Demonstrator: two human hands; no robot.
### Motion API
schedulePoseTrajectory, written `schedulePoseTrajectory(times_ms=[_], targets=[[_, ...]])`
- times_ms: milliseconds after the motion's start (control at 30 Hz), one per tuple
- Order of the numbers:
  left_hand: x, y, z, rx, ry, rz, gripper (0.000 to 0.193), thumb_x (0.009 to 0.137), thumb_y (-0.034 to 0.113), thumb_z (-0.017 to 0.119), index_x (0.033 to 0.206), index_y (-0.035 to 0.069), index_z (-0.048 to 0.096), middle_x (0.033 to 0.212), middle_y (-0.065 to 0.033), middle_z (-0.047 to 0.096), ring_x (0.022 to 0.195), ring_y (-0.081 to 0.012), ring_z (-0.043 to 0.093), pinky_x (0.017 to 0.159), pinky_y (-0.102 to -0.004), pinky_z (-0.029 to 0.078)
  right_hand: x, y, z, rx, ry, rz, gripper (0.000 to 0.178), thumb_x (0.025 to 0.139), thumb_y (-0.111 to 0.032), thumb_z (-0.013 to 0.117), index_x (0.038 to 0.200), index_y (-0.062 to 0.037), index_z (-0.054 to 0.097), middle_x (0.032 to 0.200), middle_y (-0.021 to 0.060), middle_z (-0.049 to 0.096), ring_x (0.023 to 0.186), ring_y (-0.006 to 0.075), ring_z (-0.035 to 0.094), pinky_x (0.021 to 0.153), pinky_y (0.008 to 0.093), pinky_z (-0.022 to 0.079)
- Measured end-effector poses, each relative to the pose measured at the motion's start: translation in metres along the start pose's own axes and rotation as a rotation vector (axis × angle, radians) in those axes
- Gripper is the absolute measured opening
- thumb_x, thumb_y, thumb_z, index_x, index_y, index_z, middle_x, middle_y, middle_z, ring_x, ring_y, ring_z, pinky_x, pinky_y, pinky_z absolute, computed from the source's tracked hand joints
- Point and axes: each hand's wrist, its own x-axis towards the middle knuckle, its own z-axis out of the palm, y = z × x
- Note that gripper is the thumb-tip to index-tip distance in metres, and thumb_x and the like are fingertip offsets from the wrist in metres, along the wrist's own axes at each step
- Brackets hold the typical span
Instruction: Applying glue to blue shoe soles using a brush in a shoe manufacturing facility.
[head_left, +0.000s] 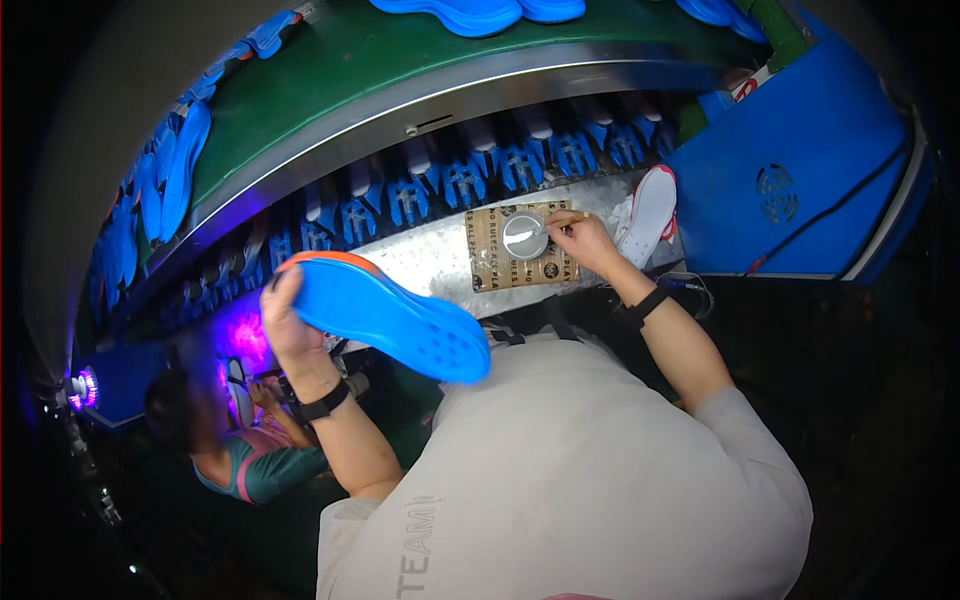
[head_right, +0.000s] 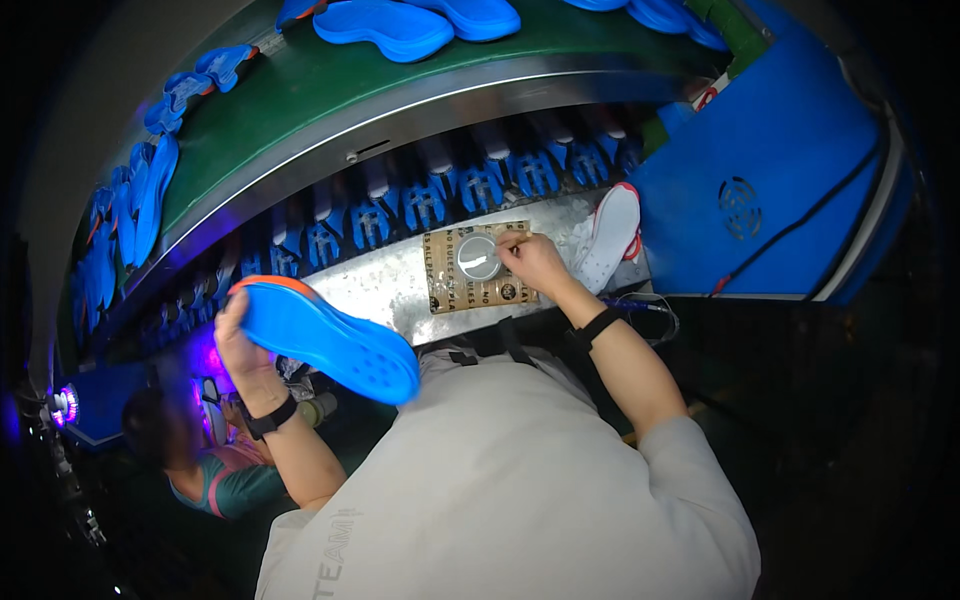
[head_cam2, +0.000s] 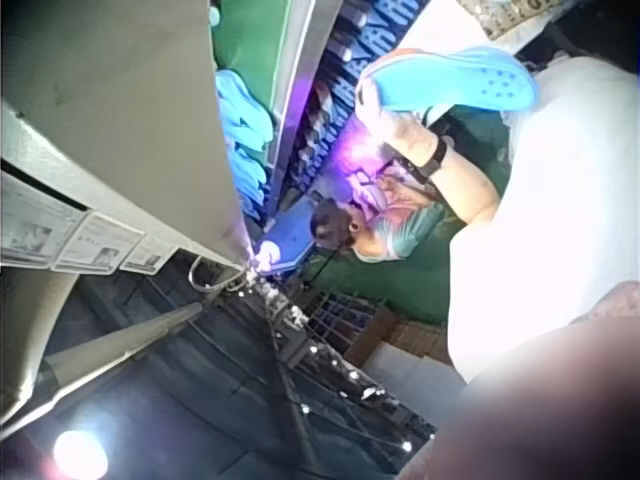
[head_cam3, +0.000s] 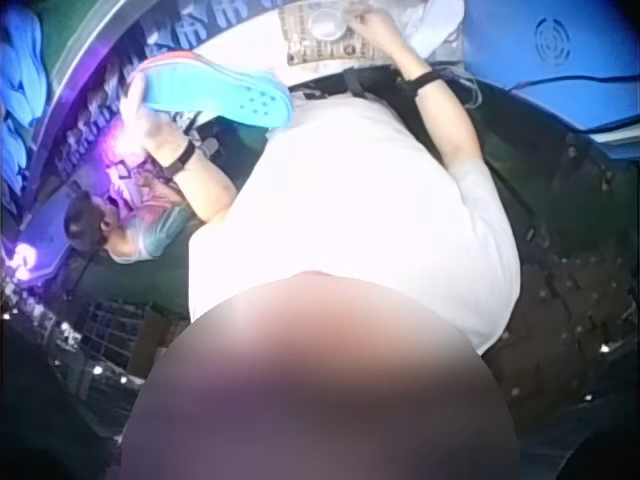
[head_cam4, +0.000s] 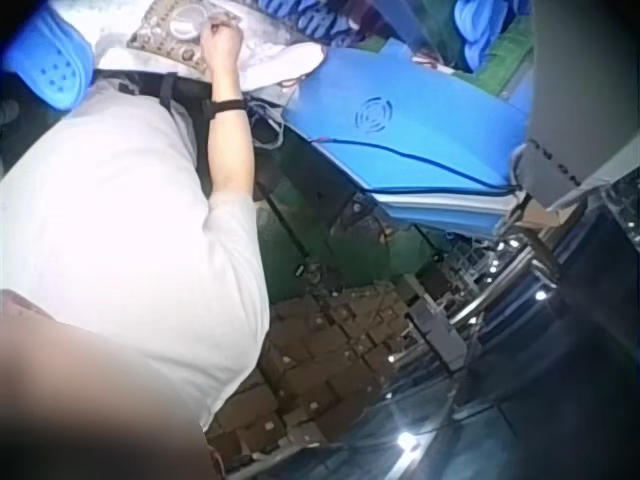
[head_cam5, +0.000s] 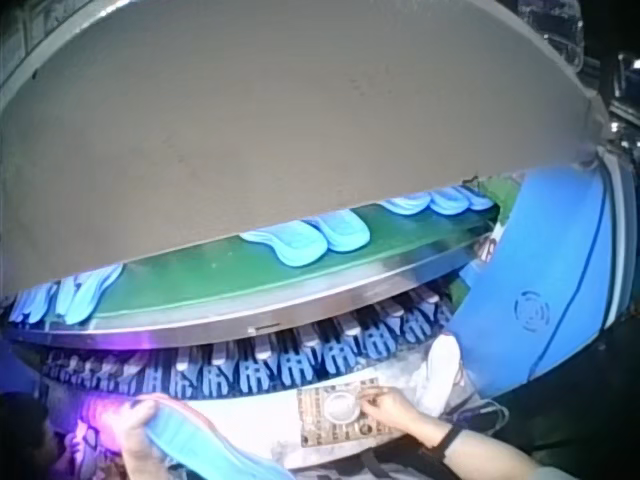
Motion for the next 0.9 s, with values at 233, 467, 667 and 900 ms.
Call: schedulePoseTrajectory(times_ms=[233, 467, 667, 900], targets=[[-0.062, -0.067, 0.076, -0.677, -0.468, -0.350, 0.076, 0.092, 0.037, 0.067, 0.148, -0.005, 0.040, 0.142, -0.0317, 0.052, 0.128, -0.0453, 0.056, 0.106, -0.0536, 0.048, 0.001, -0.009, 0.011, -0.060, 0.033, -0.063, 0.019, 0.092, -0.020, 0.068, 0.101, -0.0042, 0.074, 0.082, 0.0103, 0.072, 0.064, 0.0204, 0.064, 0.063, 0.0338, 0.051], [-0.101, -0.094, 0.091, -0.507, -0.592, -0.504, 0.082, 0.092, 0.041, 0.068, 0.153, 0.000, 0.032, 0.141, -0.0318, 0.051, 0.121, -0.0466, 0.060, 0.103, -0.0547, 0.052, -0.017, -0.066, -0.024, 0.319, 0.106, -0.036, 0.017, 0.096, -0.012, 0.065, 0.108, -0.0007, 0.071, 0.097, 0.0067, 0.074, 0.085, 0.0131, 0.067, 0.077, 0.0290, 0.053], [-0.088, -0.090, 0.083, -0.413, -0.508, -0.464, 0.078, 0.097, 0.028, 0.068, 0.156, -0.001, 0.027, 0.140, -0.0160, 0.057, 0.121, -0.0241, 0.063, 0.102, -0.0395, 0.053, -0.022, -0.129, -0.044, 0.708, 0.050, -0.158, 0.019, 0.099, -0.009, 0.062, 0.113, 0.0018, 0.070, 0.108, 0.0074, 0.072, 0.095, 0.0147, 0.067, 0.086, 0.0288, 0.052], [-0.085, -0.068, 0.090, -0.356, -0.610, -0.432, 0.072, 0.098, 0.023, 0.063, 0.156, -0.003, 0.029, 0.137, -0.0138, 0.059, 0.119, -0.0194, 0.064, 0.099, -0.0329, 0.054, -0.006, -0.161, -0.050, 0.463, 0.123, -0.336, 0.017, 0.094, -0.011, 0.068, 0.106, -0.0011, 0.073, 0.101, 0.0114, 0.074, 0.091, 0.0210, 0.070, 0.082, 0.0331, 0.054]])
